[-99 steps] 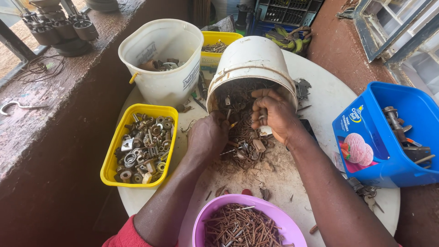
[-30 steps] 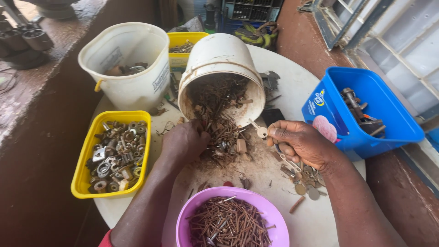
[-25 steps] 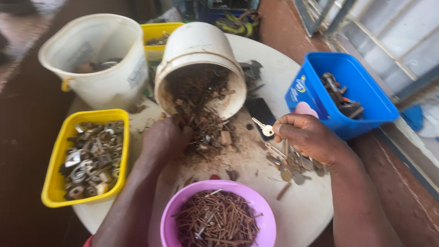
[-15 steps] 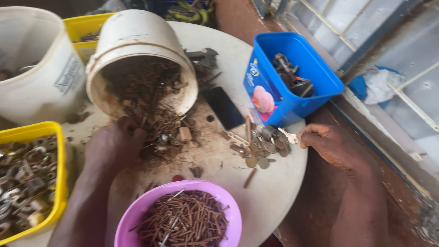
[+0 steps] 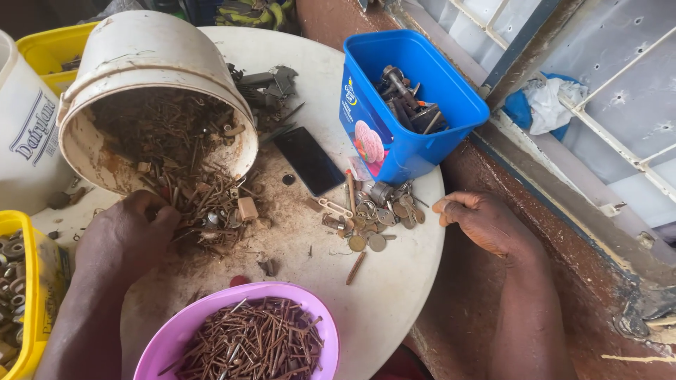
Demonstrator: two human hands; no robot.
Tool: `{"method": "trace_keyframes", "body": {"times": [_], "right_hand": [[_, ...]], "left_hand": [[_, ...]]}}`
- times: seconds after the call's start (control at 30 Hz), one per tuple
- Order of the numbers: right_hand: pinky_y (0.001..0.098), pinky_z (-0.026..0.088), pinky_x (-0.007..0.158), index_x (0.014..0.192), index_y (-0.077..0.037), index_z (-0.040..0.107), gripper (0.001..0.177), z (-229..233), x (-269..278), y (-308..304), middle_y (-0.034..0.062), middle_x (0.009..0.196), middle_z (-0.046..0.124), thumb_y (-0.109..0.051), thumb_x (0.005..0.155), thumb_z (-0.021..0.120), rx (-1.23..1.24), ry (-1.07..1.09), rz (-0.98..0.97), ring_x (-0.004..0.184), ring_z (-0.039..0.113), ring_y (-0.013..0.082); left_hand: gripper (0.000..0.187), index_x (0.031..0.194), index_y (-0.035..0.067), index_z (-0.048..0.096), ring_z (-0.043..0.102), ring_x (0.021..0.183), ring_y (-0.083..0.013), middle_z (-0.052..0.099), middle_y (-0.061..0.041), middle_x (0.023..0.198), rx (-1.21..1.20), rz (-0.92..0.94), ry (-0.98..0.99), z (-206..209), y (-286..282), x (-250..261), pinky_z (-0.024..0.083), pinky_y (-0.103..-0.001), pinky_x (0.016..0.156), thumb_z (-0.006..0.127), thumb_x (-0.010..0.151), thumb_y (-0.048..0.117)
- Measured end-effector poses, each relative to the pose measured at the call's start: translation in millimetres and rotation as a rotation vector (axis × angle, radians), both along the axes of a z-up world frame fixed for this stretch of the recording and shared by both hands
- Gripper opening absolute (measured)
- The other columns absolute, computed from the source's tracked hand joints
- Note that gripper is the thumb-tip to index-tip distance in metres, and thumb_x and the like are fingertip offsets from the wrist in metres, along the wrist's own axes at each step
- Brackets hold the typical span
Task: Sort mixed metal hardware like nails and screws from a bucket into separate containers.
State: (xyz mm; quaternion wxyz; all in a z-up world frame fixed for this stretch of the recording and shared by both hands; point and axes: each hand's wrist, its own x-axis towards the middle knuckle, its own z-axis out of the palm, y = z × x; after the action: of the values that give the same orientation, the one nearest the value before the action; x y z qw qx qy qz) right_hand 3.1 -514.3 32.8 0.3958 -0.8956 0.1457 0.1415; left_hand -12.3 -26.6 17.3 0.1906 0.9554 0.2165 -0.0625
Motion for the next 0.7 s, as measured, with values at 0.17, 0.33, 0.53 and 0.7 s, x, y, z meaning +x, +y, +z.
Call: {"method": "trace_keyframes", "body": {"times": [0.17,0.33,0.53,0.7], "right_hand": [[0.0306,0.047,0.100,0.105,-0.009,0.081,0.030,18.9,-15.2,14.9,0.0006,0.109,0.084,-0.029,0.103,0.059,0.015,-0.083,0.009,0.117,0.072,0.0112],[0.0307,0.038,0.061,0.122,-0.002,0.084,0.033,14.5,-14.0,75.7,0.0008,0.060,0.037,-0.016,0.096,0.068,0.423,-0.052,0.333,0.058,0.041,0.0148],[0.0334,0.051,0.082,0.135,-0.004,0.075,0.046,35.9,18.1,199.3,0.0147,0.102,0.074,-0.018,0.094,0.059,0.531,0.104,0.761,0.083,0.070,0.0225],[0.0440,0.067,0.086,0.134,0.004,0.070,0.055,13.0,65.6,244.0,0.0216,0.109,0.076,0.005,0.084,0.046,0.409,-0.095,0.917,0.093,0.076,0.0283]], "left_hand": [[0.039,0.115,0.020,0.080,0.072,0.110,-0.0513,0.079,-0.029,0.114,0.030,-0.025,-0.026,-2.7,0.9,1.4,0.054,-0.059,0.091,0.056,0.092,0.039],[0.043,0.117,0.024,0.080,0.073,0.101,-0.0486,0.079,-0.022,0.104,-0.123,-0.118,-0.206,-7.6,7.6,-3.1,0.053,-0.057,0.082,0.051,0.103,0.052],[0.025,0.097,0.016,0.077,0.073,0.081,-0.0386,0.079,-0.016,0.091,-0.107,-0.112,-0.249,-2.7,12.6,-9.4,0.053,-0.054,0.068,0.055,0.091,0.029],[0.035,0.115,0.021,0.080,0.075,0.107,-0.0465,0.080,-0.021,0.104,-0.199,-0.102,-0.237,-13.1,24.7,-5.1,0.059,-0.061,0.092,0.064,0.094,0.044]]}}
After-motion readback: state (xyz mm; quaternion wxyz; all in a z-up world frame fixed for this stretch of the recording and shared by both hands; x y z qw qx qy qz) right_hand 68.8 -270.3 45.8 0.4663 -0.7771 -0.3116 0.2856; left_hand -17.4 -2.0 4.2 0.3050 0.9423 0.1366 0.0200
